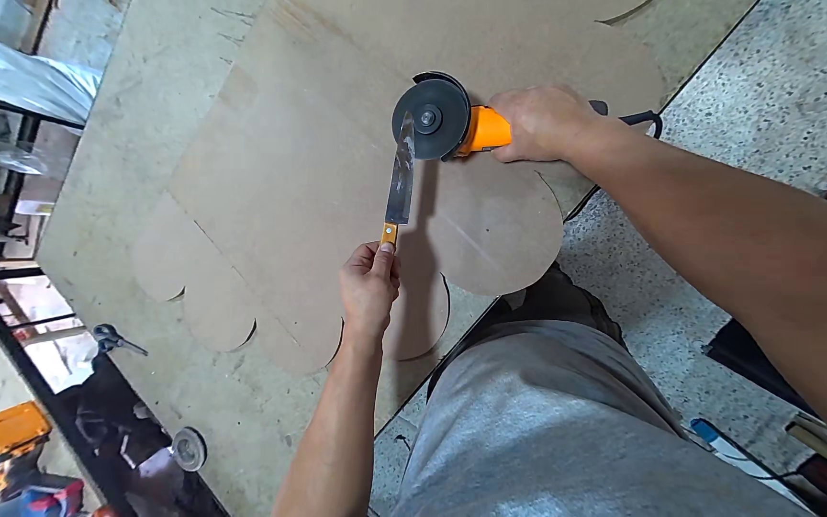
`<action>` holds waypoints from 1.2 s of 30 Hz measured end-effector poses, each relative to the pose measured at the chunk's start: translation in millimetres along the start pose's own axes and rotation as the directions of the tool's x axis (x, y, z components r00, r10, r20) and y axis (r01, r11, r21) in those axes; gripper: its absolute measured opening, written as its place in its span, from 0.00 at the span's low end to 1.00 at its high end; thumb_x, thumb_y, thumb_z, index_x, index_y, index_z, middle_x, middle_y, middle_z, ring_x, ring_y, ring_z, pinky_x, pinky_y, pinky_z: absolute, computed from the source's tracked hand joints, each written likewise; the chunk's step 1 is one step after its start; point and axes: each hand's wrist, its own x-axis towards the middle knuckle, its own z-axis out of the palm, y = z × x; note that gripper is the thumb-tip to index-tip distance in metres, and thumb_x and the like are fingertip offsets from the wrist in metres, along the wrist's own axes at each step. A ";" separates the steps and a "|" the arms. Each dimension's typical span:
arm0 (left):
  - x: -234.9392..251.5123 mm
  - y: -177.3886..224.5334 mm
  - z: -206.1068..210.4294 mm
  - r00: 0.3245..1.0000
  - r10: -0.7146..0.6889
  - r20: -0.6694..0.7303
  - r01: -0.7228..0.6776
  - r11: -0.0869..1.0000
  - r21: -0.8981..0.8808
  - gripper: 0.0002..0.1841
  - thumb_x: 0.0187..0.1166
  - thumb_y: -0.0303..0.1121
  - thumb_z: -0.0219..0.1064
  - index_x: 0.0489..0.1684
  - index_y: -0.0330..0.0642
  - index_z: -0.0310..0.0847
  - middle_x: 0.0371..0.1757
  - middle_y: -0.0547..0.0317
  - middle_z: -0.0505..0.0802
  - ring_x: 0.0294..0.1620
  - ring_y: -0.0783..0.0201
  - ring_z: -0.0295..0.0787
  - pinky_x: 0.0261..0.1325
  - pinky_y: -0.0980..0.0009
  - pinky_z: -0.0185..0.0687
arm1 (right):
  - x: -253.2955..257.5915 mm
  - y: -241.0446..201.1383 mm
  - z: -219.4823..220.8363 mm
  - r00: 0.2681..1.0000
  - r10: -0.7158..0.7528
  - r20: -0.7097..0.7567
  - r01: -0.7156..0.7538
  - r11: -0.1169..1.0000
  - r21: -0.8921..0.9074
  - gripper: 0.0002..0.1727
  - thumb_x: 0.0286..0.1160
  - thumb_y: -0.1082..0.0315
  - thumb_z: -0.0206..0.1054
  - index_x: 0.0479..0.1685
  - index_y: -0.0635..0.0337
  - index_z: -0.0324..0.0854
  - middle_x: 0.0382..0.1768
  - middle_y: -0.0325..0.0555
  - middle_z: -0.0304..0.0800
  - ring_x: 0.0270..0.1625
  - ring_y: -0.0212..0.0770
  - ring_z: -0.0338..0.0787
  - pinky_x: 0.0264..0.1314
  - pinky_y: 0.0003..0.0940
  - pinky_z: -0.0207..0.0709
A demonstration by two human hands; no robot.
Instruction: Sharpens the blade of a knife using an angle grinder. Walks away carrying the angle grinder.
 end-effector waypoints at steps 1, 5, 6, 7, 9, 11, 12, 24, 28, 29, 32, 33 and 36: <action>-2.0 1.3 -0.5 1.000 -0.007 -0.003 0.007 1.000 -0.001 0.11 0.93 0.39 0.58 0.51 0.42 0.82 0.24 0.59 0.84 0.09 0.74 0.60 0.10 0.80 0.53 | -0.2 -0.2 -0.3 1.000 0.000 0.001 0.000 1.000 -0.002 0.30 0.65 0.45 0.78 0.62 0.52 0.78 0.53 0.52 0.90 0.54 0.59 0.92 0.50 0.66 0.81; -3.3 4.7 -3.8 1.000 -0.026 -0.017 0.026 1.000 -0.014 0.12 0.93 0.37 0.57 0.50 0.40 0.82 0.23 0.59 0.83 0.09 0.74 0.60 0.09 0.81 0.53 | 0.2 0.3 -0.1 1.000 -0.007 -0.006 0.007 1.000 -0.003 0.30 0.65 0.45 0.78 0.62 0.53 0.79 0.54 0.52 0.90 0.55 0.59 0.92 0.51 0.66 0.81; -3.3 5.4 -4.8 0.999 -0.029 -0.018 0.028 0.999 -0.015 0.11 0.93 0.37 0.57 0.50 0.40 0.82 0.23 0.59 0.83 0.09 0.74 0.60 0.09 0.81 0.53 | 0.5 0.5 0.1 1.000 -0.007 -0.006 0.007 1.000 -0.004 0.31 0.65 0.45 0.78 0.63 0.53 0.79 0.55 0.52 0.90 0.55 0.59 0.92 0.52 0.66 0.81; -3.6 5.9 -5.7 0.999 -0.031 -0.018 0.031 0.999 -0.014 0.11 0.93 0.37 0.57 0.50 0.40 0.82 0.23 0.59 0.83 0.09 0.74 0.60 0.09 0.81 0.53 | 0.8 0.8 0.5 1.000 -0.006 -0.005 0.006 1.000 -0.005 0.31 0.65 0.45 0.78 0.63 0.52 0.79 0.55 0.52 0.90 0.56 0.59 0.92 0.52 0.66 0.81; -4.7 6.3 -6.6 0.999 -0.034 -0.018 0.034 0.999 -0.016 0.11 0.93 0.37 0.57 0.50 0.41 0.82 0.23 0.59 0.83 0.09 0.74 0.60 0.09 0.81 0.52 | 0.8 1.1 1.0 1.000 -0.006 0.001 0.006 1.000 -0.008 0.31 0.65 0.45 0.78 0.63 0.52 0.78 0.56 0.52 0.90 0.56 0.59 0.91 0.52 0.66 0.81; -5.7 6.7 -6.8 0.999 -0.033 -0.017 0.033 0.999 -0.017 0.11 0.93 0.37 0.57 0.50 0.40 0.82 0.23 0.59 0.83 0.09 0.74 0.60 0.09 0.81 0.53 | 0.6 0.6 0.6 1.000 -0.004 0.007 0.004 1.000 -0.006 0.31 0.66 0.45 0.77 0.63 0.53 0.78 0.56 0.52 0.90 0.57 0.59 0.91 0.52 0.66 0.81; -6.3 6.8 -7.1 0.999 -0.032 -0.015 0.032 0.999 -0.016 0.11 0.93 0.37 0.57 0.50 0.40 0.82 0.23 0.58 0.83 0.09 0.74 0.60 0.09 0.81 0.53 | 0.9 0.3 0.5 1.000 0.000 0.009 0.001 1.000 -0.006 0.31 0.66 0.45 0.77 0.63 0.53 0.78 0.56 0.52 0.89 0.57 0.59 0.91 0.52 0.66 0.81; -13.7 2.0 -10.3 0.999 -0.038 -0.012 0.038 0.999 0.001 0.10 0.92 0.34 0.58 0.48 0.38 0.83 0.23 0.57 0.83 0.09 0.73 0.61 0.09 0.80 0.55 | 1.3 0.3 -0.3 1.000 -0.010 0.012 0.010 1.000 -0.016 0.31 0.66 0.45 0.77 0.63 0.54 0.78 0.55 0.53 0.89 0.56 0.59 0.91 0.52 0.65 0.81; -14.3 0.3 -11.8 0.999 -0.041 -0.016 0.041 0.999 0.008 0.10 0.92 0.34 0.58 0.49 0.38 0.82 0.23 0.58 0.83 0.09 0.73 0.61 0.10 0.79 0.55 | 0.1 -0.5 -1.2 1.000 -0.007 0.007 0.007 1.000 -0.007 0.32 0.66 0.45 0.78 0.65 0.54 0.78 0.57 0.54 0.89 0.57 0.60 0.91 0.53 0.67 0.81; -14.5 -0.3 -12.3 0.999 -0.042 -0.019 0.042 0.999 0.008 0.10 0.92 0.34 0.58 0.48 0.38 0.82 0.23 0.58 0.83 0.09 0.73 0.61 0.10 0.79 0.55 | -0.1 -0.4 -1.0 1.000 -0.007 0.004 0.007 1.000 -0.004 0.32 0.66 0.45 0.78 0.65 0.54 0.78 0.57 0.53 0.89 0.58 0.60 0.91 0.53 0.67 0.81; -15.6 -0.7 -13.8 0.999 -0.046 -0.020 0.046 0.999 0.013 0.11 0.92 0.34 0.58 0.49 0.37 0.83 0.24 0.56 0.84 0.09 0.72 0.62 0.10 0.79 0.56 | 0.1 -0.2 -0.7 1.000 -0.011 0.001 0.011 1.000 -0.005 0.32 0.67 0.45 0.77 0.65 0.54 0.78 0.57 0.54 0.89 0.58 0.60 0.91 0.53 0.67 0.80; -16.1 -0.6 -14.1 0.999 -0.050 -0.018 0.050 0.999 0.011 0.11 0.92 0.34 0.58 0.49 0.37 0.83 0.24 0.56 0.84 0.09 0.72 0.62 0.10 0.79 0.56 | 0.1 -0.5 -0.5 1.000 -0.011 0.001 0.011 1.000 -0.006 0.32 0.67 0.45 0.77 0.65 0.54 0.78 0.57 0.54 0.89 0.58 0.60 0.91 0.53 0.67 0.80; -20.5 0.4 -16.5 0.998 -0.059 0.008 0.059 0.998 0.011 0.11 0.92 0.36 0.58 0.50 0.39 0.83 0.23 0.56 0.83 0.08 0.73 0.60 0.09 0.79 0.53 | 0.2 -0.2 -0.4 1.000 -0.005 0.004 0.005 1.000 -0.008 0.32 0.66 0.45 0.78 0.64 0.54 0.78 0.56 0.53 0.90 0.57 0.60 0.91 0.52 0.66 0.81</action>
